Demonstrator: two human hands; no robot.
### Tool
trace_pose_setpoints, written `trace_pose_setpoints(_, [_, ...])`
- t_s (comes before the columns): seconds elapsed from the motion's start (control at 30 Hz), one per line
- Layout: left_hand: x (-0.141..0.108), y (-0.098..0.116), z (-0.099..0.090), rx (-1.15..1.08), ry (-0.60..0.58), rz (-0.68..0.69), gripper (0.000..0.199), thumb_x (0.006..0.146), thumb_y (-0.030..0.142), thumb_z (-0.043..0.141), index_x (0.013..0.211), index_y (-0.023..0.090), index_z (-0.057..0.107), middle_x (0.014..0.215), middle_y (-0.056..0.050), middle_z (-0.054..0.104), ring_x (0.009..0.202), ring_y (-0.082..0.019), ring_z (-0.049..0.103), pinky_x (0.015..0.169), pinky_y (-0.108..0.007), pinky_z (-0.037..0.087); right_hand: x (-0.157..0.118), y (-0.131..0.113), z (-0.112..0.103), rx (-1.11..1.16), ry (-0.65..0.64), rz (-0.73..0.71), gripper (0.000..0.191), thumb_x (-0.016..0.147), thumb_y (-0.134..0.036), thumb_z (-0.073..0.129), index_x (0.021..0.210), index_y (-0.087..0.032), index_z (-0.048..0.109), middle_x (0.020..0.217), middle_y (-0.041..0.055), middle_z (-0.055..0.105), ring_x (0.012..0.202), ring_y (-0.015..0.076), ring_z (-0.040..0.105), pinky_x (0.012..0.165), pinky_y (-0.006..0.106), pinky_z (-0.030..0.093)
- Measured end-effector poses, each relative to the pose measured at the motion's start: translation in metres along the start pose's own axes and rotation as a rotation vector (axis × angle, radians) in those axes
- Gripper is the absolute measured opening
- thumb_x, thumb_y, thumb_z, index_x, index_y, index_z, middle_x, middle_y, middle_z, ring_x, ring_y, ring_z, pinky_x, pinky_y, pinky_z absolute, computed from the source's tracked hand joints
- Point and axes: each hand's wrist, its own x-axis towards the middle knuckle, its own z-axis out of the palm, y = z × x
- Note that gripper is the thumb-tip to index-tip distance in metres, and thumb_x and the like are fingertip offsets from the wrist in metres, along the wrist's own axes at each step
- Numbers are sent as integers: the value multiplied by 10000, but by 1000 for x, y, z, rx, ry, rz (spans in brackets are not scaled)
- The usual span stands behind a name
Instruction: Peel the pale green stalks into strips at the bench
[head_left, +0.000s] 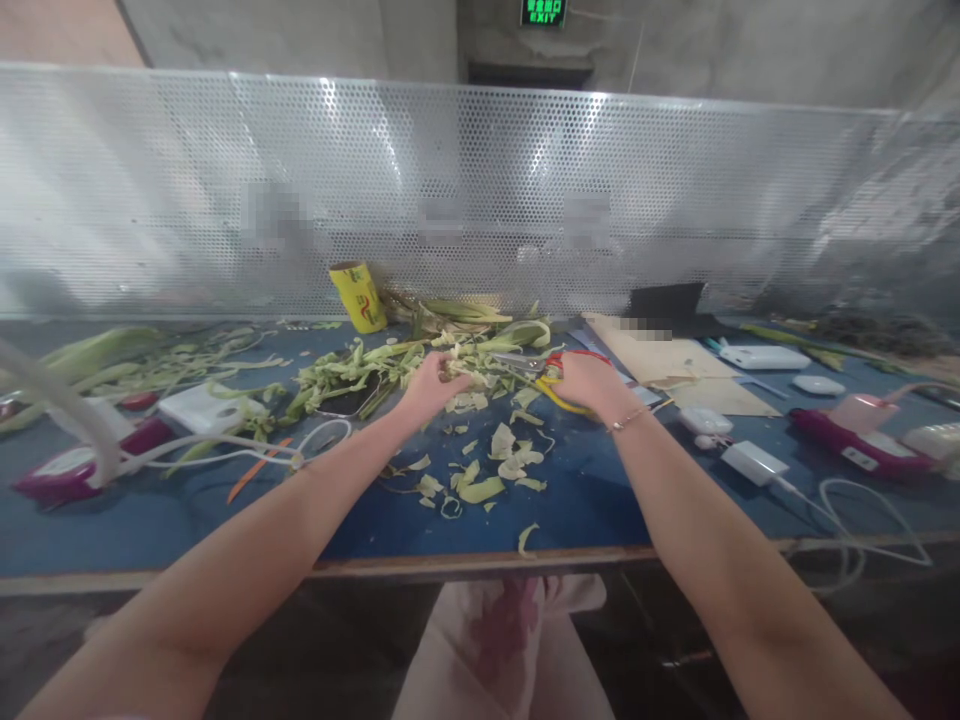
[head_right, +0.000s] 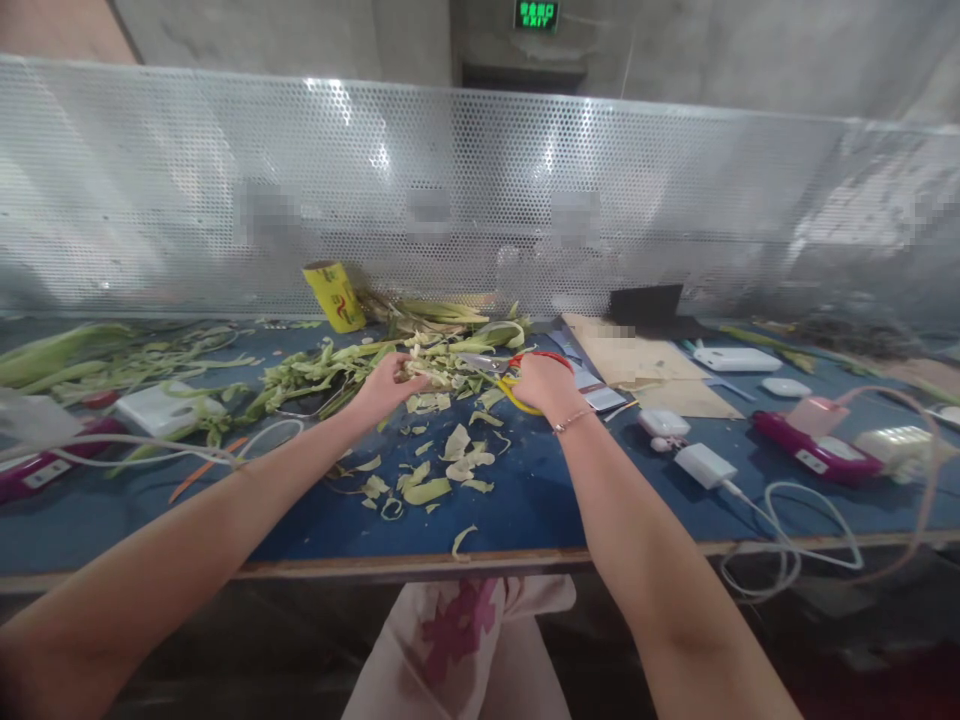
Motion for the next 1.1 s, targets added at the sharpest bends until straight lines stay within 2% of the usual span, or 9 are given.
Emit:
trace_pose_setpoints(0.07, [2, -2, -2, 249, 64, 77, 397, 556, 275, 730, 863, 179, 497, 856, -22, 540, 644, -119, 493, 631, -272, 383, 1, 2, 1, 47, 42, 14, 293, 726, -324, 529, 934, -138, 617, 893, 156, 677, 810, 244, 634, 628, 282, 400])
trace_pose_setpoints(0.2, [8, -10, -6, 362, 50, 129, 307, 643, 268, 642, 867, 206, 442, 823, 6, 523, 563, -100, 461, 586, -263, 367, 7, 5, 2, 166, 23, -31, 282, 729, -357, 519, 910, -159, 606, 899, 124, 676, 789, 215, 620, 620, 259, 387])
trace_pose_setpoints(0.37, [10, -11, -7, 185, 7, 91, 224, 682, 292, 617, 819, 204, 464, 759, 3, 546, 579, -120, 539, 537, -247, 397, 11, 12, -3, 206, -182, -79, 243, 748, -352, 487, 791, -156, 624, 775, 92, 664, 634, 176, 570, 563, 262, 354])
trace_pose_setpoints(0.47, [7, -4, -4, 79, 5, 14, 204, 702, 339, 617, 763, 189, 493, 698, -2, 557, 594, -126, 552, 536, -243, 431, 8, 18, -8, 222, -264, -182, 277, 774, -396, 462, 746, -179, 633, 712, 51, 640, 615, 165, 545, 562, 264, 347])
trace_pose_setpoints(0.63, [3, 6, 1, -98, 27, -116, 234, 730, 373, 600, 687, 156, 526, 656, -2, 551, 550, -98, 524, 521, -236, 458, 3, 23, -13, 347, -290, -327, 390, 749, -538, 511, 822, -189, 669, 782, 48, 655, 655, 165, 546, 588, 271, 386])
trace_pose_setpoints(0.8, [5, 6, 0, -260, 63, -172, 240, 715, 357, 623, 689, 159, 492, 691, 20, 560, 489, -59, 488, 487, -217, 430, 1, 20, -13, 500, -326, -454, 385, 737, -536, 554, 894, -204, 673, 862, 44, 663, 712, 163, 561, 624, 263, 423])
trace_pose_setpoints(0.87, [6, 5, 0, -329, 65, -190, 232, 712, 345, 627, 707, 165, 482, 681, 33, 549, 482, -54, 488, 485, -213, 422, 0, 17, -13, 587, -371, -445, 382, 758, -526, 536, 921, -204, 662, 816, 37, 648, 667, 146, 547, 577, 255, 415])
trace_pose_setpoints(0.97, [5, 7, 2, -474, 43, -205, 215, 706, 306, 637, 725, 173, 469, 655, 46, 529, 483, -53, 488, 495, -211, 418, -4, 9, -12, 734, -447, -336, 387, 818, -519, 444, 993, -226, 627, 707, 8, 603, 566, 117, 499, 494, 241, 377])
trace_pose_setpoints(1.1, [1, 14, 2, -658, 21, -265, 145, 725, 227, 602, 722, 167, 470, 601, 51, 495, 462, -42, 445, 470, -193, 383, -6, -1, -9, 608, -297, -408, 394, 803, -538, 466, 946, -208, 625, 863, 36, 631, 707, 147, 550, 622, 263, 422])
